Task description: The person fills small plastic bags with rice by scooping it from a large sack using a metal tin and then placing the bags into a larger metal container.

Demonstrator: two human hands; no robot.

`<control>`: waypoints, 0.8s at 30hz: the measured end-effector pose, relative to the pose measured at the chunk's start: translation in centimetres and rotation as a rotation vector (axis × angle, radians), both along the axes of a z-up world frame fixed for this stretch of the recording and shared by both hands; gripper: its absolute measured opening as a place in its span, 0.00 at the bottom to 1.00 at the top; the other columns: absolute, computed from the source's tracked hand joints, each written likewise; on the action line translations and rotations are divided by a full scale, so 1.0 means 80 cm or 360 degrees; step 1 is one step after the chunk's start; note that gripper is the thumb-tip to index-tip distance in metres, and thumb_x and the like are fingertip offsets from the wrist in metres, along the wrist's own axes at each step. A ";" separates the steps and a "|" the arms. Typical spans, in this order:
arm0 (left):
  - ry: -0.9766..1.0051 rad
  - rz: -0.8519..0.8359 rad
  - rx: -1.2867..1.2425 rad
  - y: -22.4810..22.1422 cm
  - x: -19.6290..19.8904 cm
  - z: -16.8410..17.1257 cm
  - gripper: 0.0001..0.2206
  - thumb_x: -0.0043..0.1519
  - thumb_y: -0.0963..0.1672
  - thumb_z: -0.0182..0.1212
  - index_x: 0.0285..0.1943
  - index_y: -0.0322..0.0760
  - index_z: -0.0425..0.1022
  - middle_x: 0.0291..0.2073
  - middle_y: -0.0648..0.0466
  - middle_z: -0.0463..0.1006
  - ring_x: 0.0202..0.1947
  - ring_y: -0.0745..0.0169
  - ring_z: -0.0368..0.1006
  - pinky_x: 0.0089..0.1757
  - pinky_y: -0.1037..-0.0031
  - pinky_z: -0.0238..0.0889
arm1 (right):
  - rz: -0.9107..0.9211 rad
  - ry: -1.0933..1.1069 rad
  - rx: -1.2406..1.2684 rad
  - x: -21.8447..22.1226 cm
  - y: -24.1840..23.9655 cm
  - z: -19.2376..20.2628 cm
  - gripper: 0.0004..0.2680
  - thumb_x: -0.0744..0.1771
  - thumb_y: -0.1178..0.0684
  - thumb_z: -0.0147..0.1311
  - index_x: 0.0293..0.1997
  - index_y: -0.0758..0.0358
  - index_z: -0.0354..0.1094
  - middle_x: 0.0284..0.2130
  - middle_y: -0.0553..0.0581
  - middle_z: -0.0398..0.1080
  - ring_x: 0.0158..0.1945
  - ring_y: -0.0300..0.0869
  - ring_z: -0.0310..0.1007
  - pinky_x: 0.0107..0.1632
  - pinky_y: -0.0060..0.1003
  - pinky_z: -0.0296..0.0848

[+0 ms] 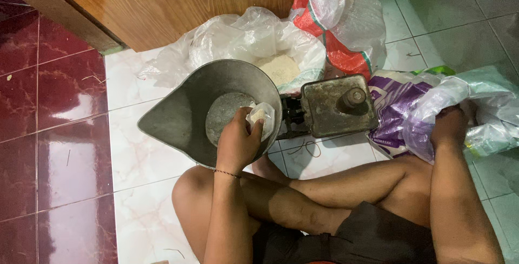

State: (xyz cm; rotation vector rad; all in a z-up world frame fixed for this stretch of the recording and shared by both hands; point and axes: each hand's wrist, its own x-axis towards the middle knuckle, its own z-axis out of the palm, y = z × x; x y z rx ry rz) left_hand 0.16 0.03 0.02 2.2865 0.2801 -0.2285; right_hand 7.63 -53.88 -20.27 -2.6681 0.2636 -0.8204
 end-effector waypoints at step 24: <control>0.0015 0.0146 0.0030 -0.002 0.002 -0.006 0.16 0.59 0.49 0.52 0.54 0.43 0.68 0.23 0.53 0.75 0.28 0.46 0.71 0.31 0.59 0.59 | 0.0044 -0.0453 -0.0114 -0.024 0.025 0.043 0.11 0.62 0.64 0.62 0.49 0.74 0.71 0.41 0.71 0.73 0.41 0.61 0.70 0.45 0.49 0.69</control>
